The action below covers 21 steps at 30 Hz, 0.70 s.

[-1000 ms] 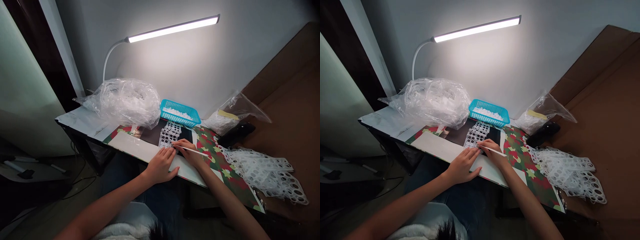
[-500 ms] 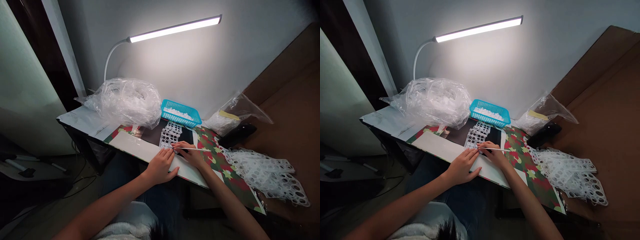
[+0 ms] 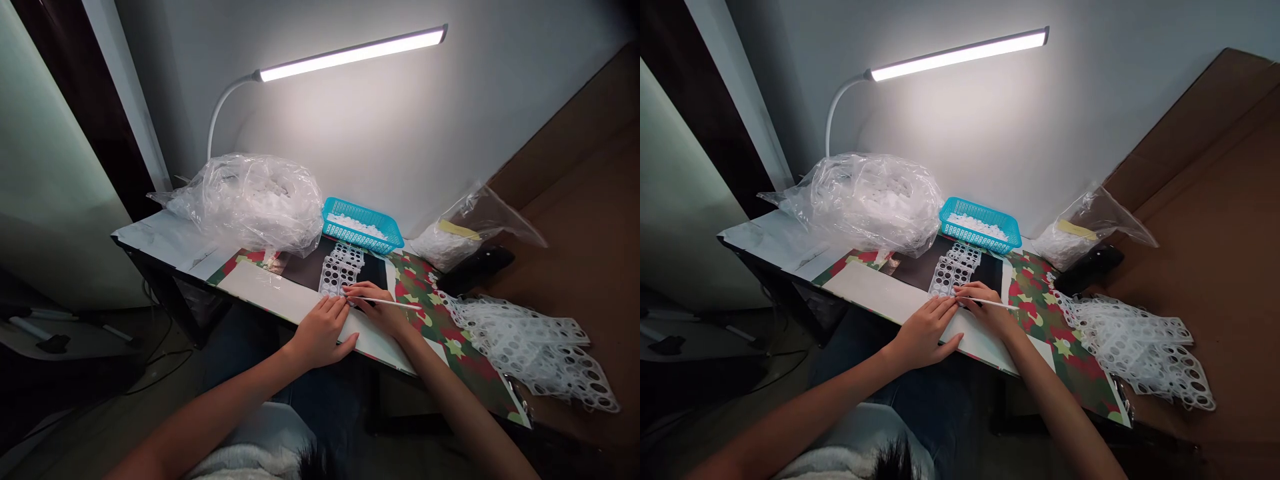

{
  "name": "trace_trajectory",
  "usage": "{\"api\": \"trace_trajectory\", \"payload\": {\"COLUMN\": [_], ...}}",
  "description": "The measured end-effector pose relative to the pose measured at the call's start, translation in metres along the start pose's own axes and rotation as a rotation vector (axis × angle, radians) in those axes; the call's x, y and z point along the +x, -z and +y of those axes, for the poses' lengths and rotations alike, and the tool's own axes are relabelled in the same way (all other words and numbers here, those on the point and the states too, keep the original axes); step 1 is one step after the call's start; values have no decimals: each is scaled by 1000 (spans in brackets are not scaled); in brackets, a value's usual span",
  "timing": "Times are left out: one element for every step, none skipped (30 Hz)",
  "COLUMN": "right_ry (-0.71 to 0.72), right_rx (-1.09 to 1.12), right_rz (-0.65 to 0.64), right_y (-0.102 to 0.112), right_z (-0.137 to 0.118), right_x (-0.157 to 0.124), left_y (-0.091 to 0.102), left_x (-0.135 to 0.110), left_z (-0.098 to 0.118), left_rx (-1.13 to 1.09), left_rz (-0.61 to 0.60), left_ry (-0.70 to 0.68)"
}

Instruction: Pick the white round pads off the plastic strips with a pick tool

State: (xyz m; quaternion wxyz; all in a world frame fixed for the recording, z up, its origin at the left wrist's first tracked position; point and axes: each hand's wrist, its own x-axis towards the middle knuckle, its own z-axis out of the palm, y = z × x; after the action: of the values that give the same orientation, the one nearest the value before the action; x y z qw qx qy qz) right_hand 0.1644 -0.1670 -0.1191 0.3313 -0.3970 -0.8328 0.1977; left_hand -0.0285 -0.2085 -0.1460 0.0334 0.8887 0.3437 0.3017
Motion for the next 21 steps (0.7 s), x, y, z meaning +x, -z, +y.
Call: {"api": "trace_trajectory", "payload": {"right_ry": [-3,-5,-3,1,6,12,21,36,58,86,121,153,177,192,203,209,208,203,195,181,166], "right_rx": [-4,-7,-9,-10,-13,-21,-37,-65,-106,-161,-226,-295,-363,-422,-468,-497,-508,-502,-482,-452,-418], "right_rz": [1,1,0,-1,-2,-3,-6,-11,-14,-16,-18,-15,-5,13,35,60,89,124,163,208,258], "right_y": [0,0,0,0,0,0,0,0,-1,-2,-3,-5,-6,-8,-9,-10,-11,-11,-10,-9,-8], "right_z": [-1,-1,-1,-1,-1,-1,-1,-1,-1,-1,-1,-1,0,0,1,1,1,1,-1,-3,-5], "right_x": [0,0,0,0,0,0,0,-1,0,0,0,1,2,3,4,6,7,8,10,10,11], "left_y": [0,0,1,1,1,1,1,1,1,1,0,0,0,-1,-1,-1,-1,-1,-1,-1,-1], "left_x": [0,0,0,0,0,0,0,0,0,0,0,0,0,0,0,0,0,0,0,0,0], "left_z": [0,0,0,0,0,1,1,1,1,1,1,1,1,1,1,0,0,0,0,0,0], "left_rx": [1,2,2,2,2,2,1,0,-1,-1,-1,-2,-3,-4,-6,-8,-8,-8,-7,-8,-10], "left_rz": [-1,-1,1,2,3,3,2,4,6,9,12,15,17,17,18,19,19,18,17,16,15], "left_ry": [1,1,0,-2,-3,-4,-3,-1,0,2,2,2,1,-1,-2,-1,-1,0,2,3,3]}}
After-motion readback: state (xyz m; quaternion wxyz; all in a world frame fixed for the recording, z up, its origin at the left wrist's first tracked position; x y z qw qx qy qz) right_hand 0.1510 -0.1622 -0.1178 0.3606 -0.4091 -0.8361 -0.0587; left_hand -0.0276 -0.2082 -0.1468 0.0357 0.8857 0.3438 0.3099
